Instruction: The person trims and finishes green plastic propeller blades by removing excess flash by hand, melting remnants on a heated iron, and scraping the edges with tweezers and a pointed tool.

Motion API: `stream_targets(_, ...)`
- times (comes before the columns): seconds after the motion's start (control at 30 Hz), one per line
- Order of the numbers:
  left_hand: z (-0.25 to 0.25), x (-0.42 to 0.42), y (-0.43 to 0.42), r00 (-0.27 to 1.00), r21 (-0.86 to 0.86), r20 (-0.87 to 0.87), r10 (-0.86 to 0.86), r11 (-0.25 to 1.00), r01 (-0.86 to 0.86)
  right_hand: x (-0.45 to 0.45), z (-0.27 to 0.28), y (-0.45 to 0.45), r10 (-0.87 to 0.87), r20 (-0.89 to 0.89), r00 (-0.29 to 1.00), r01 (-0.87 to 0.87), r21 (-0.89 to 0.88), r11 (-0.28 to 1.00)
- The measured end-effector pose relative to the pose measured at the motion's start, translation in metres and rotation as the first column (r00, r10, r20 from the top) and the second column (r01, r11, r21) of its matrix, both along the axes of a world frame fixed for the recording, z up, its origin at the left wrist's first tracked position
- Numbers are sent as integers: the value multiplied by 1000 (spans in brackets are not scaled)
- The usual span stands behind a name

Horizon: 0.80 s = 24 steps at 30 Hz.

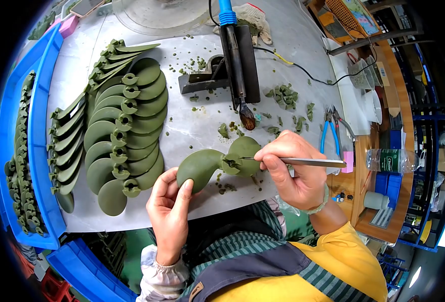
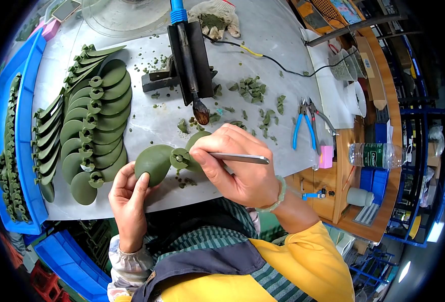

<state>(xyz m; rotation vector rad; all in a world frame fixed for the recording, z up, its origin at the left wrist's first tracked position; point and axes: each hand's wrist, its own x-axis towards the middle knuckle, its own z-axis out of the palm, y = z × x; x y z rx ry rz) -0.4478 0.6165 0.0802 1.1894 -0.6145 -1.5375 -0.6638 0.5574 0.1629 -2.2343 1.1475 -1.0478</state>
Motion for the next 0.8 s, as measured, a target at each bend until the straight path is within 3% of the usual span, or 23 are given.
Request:
stream_targets(0.23,0,0,0,1000,1,12,-5,1000,5,0,1,0,4,-31,999,-3,12,1000)
stream_targets(0.43,3,1,4,1000,-17,23,7,1000,-6,-5,18,12,-61,-66,996,69,138,988)
stream_targets(0.53,9,3,11,998,-33,55,0,999,1,-5,19,20,-71,-33,997,74,108,991)
stream_targets(0.73,17,3,24,992,-86,126,9,996,2,0,29,37,-234,189,954,126,455,882)
stream_targets(0.8,17,5,29,988,-96,150,25,995,-11,-7,28,38,-130,206,970,34,416,909)
